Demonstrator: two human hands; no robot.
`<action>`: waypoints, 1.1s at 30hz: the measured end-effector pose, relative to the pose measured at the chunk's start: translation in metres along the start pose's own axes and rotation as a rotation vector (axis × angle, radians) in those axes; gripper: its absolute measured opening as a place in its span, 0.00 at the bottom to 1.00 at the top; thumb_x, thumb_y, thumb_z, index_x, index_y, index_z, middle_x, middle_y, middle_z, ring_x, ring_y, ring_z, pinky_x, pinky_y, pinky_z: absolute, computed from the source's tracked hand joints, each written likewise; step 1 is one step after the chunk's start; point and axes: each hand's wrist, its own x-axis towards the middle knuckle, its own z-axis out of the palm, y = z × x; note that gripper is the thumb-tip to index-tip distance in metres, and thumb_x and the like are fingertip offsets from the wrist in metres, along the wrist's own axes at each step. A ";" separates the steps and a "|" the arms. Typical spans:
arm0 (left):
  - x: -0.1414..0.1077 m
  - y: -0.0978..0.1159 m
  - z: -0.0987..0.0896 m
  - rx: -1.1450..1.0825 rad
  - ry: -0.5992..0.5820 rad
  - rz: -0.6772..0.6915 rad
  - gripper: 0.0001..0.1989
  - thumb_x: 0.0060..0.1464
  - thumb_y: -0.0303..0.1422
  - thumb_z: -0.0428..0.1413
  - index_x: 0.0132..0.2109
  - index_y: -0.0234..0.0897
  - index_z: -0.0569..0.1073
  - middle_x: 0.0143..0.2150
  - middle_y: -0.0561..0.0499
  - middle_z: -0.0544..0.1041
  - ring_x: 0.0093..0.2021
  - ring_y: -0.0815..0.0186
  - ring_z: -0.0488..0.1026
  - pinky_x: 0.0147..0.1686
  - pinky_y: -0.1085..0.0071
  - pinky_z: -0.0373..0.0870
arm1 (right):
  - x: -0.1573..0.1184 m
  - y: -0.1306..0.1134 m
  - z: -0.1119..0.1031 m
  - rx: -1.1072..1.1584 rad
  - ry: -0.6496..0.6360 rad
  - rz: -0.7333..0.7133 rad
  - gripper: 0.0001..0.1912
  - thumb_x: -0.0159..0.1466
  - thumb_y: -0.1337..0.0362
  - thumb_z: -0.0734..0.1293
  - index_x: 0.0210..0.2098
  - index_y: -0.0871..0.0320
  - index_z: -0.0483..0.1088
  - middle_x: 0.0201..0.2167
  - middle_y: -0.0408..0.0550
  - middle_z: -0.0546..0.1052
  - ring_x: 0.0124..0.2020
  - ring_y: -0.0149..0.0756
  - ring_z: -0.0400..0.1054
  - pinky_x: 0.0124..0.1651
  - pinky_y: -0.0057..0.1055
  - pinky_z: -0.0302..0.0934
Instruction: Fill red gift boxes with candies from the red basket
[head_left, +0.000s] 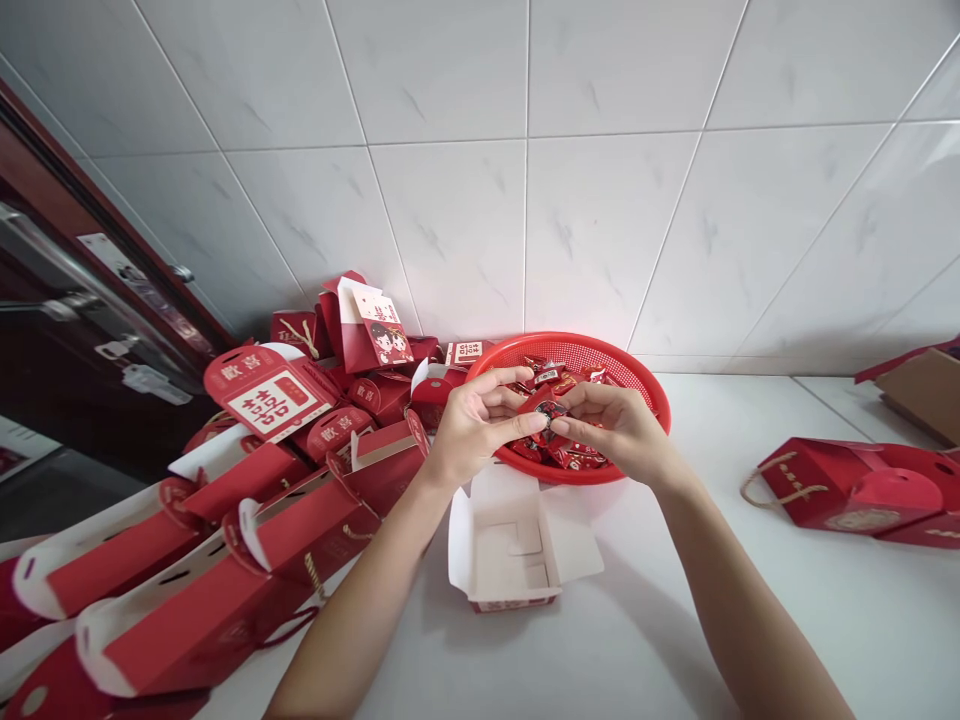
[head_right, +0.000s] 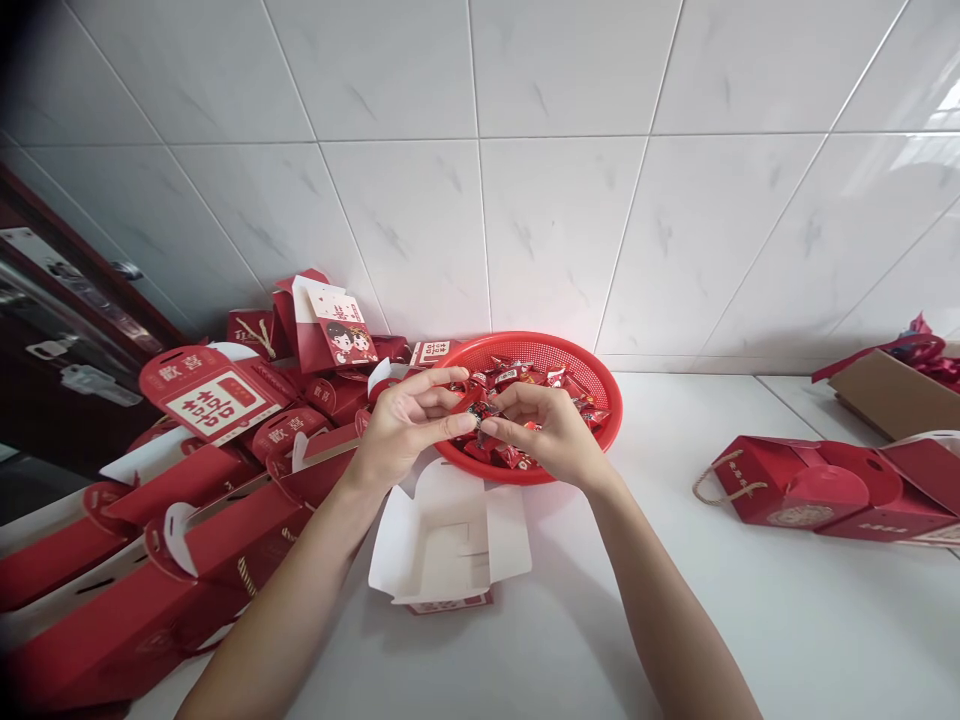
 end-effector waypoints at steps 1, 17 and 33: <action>0.001 -0.001 0.000 -0.018 -0.007 -0.009 0.31 0.40 0.37 0.75 0.52 0.35 0.78 0.33 0.51 0.84 0.34 0.63 0.81 0.40 0.67 0.81 | 0.000 0.000 -0.001 0.012 0.001 -0.009 0.19 0.60 0.47 0.76 0.32 0.57 0.74 0.28 0.46 0.78 0.29 0.36 0.74 0.32 0.33 0.71; 0.019 -0.033 -0.012 0.548 -0.159 0.093 0.09 0.55 0.32 0.62 0.43 0.36 0.83 0.45 0.45 0.85 0.41 0.60 0.81 0.47 0.62 0.80 | 0.000 0.030 -0.072 -0.873 0.167 0.195 0.09 0.58 0.66 0.71 0.39 0.56 0.79 0.41 0.53 0.82 0.42 0.49 0.76 0.45 0.44 0.69; 0.017 -0.030 -0.009 0.475 -0.185 0.085 0.17 0.57 0.35 0.62 0.53 0.36 0.80 0.49 0.45 0.84 0.45 0.59 0.81 0.50 0.61 0.79 | 0.008 0.032 -0.022 -0.495 -0.016 0.013 0.07 0.64 0.68 0.63 0.38 0.55 0.73 0.38 0.48 0.82 0.39 0.41 0.76 0.42 0.36 0.67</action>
